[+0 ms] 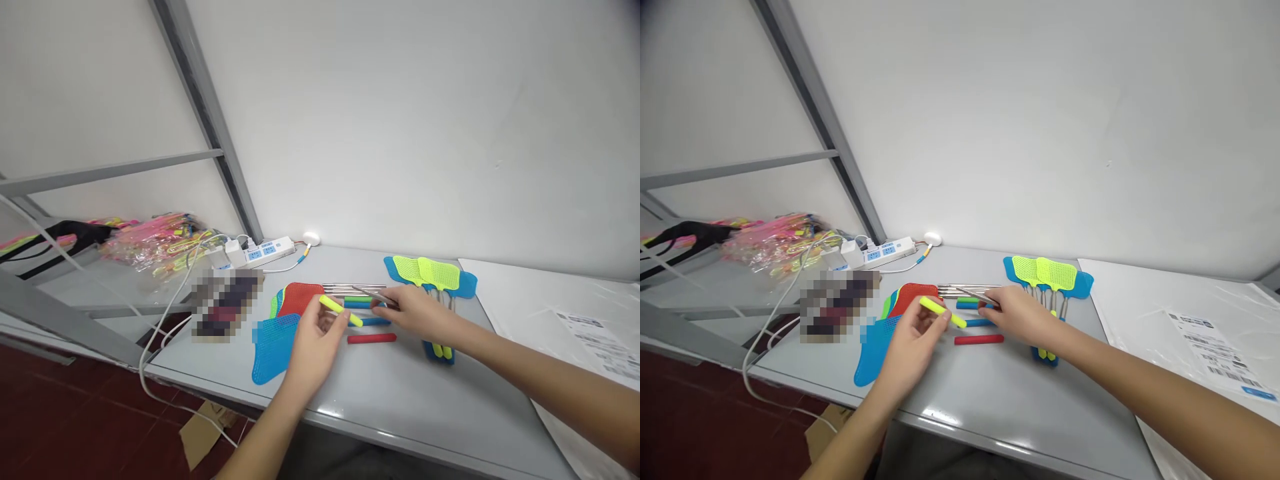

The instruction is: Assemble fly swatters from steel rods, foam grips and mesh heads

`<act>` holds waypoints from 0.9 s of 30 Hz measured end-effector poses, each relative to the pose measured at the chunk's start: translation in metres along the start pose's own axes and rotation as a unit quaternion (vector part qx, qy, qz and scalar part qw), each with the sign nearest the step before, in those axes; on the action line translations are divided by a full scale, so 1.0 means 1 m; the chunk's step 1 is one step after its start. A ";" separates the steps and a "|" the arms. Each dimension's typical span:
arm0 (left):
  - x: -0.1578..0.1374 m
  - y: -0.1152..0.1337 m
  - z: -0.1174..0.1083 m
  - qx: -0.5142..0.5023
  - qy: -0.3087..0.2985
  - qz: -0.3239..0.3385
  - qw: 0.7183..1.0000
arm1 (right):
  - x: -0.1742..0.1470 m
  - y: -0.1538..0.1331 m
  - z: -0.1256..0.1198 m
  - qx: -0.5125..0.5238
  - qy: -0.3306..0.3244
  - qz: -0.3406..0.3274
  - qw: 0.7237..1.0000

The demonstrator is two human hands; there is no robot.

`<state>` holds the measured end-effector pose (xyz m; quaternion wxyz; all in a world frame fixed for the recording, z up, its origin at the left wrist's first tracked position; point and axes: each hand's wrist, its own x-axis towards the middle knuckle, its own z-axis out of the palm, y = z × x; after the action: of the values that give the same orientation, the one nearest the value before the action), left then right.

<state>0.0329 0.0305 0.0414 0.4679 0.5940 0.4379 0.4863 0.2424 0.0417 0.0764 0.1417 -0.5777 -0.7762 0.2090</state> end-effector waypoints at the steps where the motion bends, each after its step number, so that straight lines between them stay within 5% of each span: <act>1: 0.005 0.001 -0.005 0.039 0.005 0.011 0.999 | 0.003 0.004 0.002 -0.029 -0.012 -0.003 1.000; 5: 0.020 0.005 -0.024 0.180 0.036 0.035 0.982 | 0.014 0.013 0.014 -0.076 -0.039 -0.009 0.996; 10: 0.026 -0.005 -0.026 0.237 -0.018 0.020 0.971 | 0.012 0.017 0.012 -0.127 -0.047 -0.041 0.990; 18: 0.020 -0.013 0.004 0.469 -0.078 0.146 0.867 | -0.039 0.035 -0.025 -0.188 -0.011 -0.014 0.982; 22: -0.003 -0.003 0.013 0.477 -0.080 0.165 0.860 | -0.065 0.030 -0.019 -0.180 -0.028 -0.018 0.983; 27: -0.032 -0.001 0.020 0.485 -0.177 0.195 0.834 | -0.082 0.013 -0.009 -0.160 -0.055 -0.002 0.986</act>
<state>0.0478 -0.0027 0.0330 0.0843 0.8940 0.4021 0.1788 0.2813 -0.0318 0.0797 0.0053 -0.5788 -0.8076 0.1132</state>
